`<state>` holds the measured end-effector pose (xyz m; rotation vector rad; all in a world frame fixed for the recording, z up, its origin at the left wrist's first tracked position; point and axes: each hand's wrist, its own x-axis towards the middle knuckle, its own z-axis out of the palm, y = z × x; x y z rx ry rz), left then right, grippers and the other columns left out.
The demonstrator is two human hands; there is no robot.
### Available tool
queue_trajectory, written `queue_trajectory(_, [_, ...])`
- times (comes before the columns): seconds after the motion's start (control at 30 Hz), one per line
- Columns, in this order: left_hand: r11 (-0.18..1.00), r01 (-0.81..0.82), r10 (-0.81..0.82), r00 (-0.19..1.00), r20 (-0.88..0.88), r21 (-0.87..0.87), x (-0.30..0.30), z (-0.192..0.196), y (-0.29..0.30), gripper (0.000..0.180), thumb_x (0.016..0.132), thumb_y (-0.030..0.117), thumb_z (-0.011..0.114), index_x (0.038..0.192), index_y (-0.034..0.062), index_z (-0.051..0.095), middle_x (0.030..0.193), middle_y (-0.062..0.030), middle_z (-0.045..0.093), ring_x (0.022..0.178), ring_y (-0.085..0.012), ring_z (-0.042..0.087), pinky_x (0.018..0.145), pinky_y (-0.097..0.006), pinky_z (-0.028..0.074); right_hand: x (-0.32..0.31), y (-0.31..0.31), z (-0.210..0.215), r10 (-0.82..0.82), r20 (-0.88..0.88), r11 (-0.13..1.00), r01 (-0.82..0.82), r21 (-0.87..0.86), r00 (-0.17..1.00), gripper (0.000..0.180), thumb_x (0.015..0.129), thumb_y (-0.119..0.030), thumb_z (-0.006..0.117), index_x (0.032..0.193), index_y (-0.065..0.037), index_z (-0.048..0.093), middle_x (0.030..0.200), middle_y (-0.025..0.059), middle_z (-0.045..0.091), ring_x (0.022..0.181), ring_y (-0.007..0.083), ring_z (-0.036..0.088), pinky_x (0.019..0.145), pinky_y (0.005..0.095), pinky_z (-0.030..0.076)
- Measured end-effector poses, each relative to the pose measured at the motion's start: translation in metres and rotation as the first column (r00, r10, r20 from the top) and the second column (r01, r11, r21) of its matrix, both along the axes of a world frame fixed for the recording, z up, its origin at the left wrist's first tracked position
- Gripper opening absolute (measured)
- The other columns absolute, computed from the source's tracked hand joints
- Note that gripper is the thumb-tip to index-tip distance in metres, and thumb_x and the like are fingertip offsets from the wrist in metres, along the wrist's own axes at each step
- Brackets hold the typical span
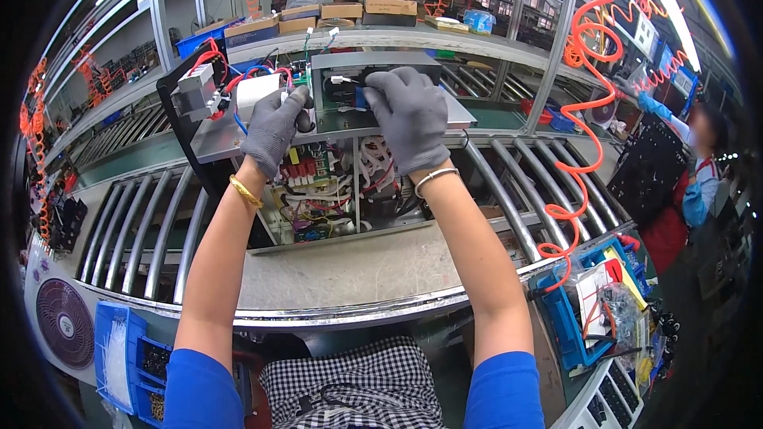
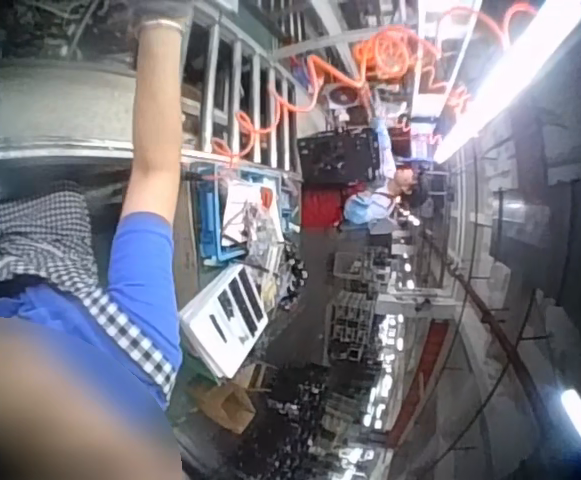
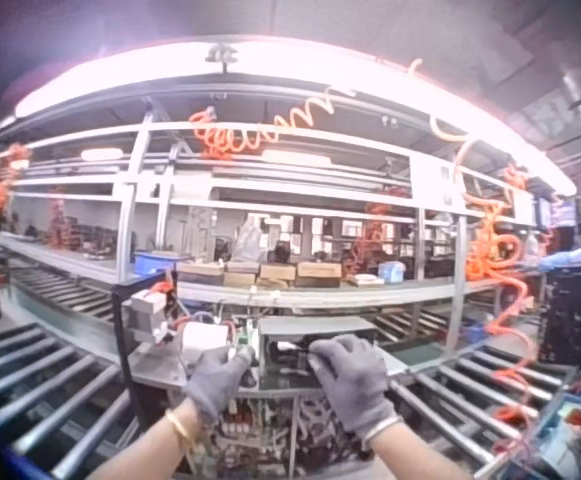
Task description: The person assembles an electronic device on a factory workbench. They connect various wires to internal components, secure them with zip ties, and use pliers to trim the excess. Finally, they attach a black metal casing to the unit.
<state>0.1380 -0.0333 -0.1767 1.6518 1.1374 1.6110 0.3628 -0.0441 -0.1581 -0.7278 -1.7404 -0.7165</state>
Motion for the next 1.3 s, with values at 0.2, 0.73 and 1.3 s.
queue_trajectory(0.2, [0.999,-0.002,0.002,1.000,0.003,-0.049,0.006,0.005,-0.011,0.037,0.098,0.042,0.061,0.092,0.0063,0.070,0.061,0.0012,0.059,0.045,-0.0048,0.042,0.041,-0.024,0.030,-0.003,0.008,-0.006,-0.080,0.072,0.992,0.086,-0.092,0.994,0.021,0.086,-0.027,0.070,0.103,-0.016,0.068,0.090,0.0055,0.068,0.084,0.0280,0.066,0.070,0.0412,0.052])
queue_trajectory(0.73, [0.867,-0.023,0.119,0.979,-0.164,0.497,0.032,-0.013,-0.037,0.039,0.099,0.041,0.059,0.105,0.0033,0.067,0.083,-0.0065,0.070,0.072,-0.0142,0.065,0.066,-0.028,0.050,0.027,0.006,-0.019,-0.007,-0.088,0.953,-0.020,-0.301,0.996,0.020,0.087,-0.025,0.071,0.099,-0.010,0.072,0.092,0.0103,0.070,0.088,0.0321,0.066,0.076,0.0424,0.052])
queue_trajectory(1.3, [0.910,-0.070,0.264,0.857,-0.442,0.408,0.066,0.010,-0.020,0.032,0.099,0.040,0.058,0.109,0.0095,0.062,0.078,-0.0141,0.068,0.075,-0.0304,0.069,0.067,-0.042,0.051,0.023,-0.007,-0.017,0.118,-0.079,0.950,-0.136,-0.283,0.990,0.024,0.090,-0.029,0.068,0.107,-0.013,0.072,0.103,0.0091,0.071,0.100,0.0331,0.063,0.086,0.0435,0.051])
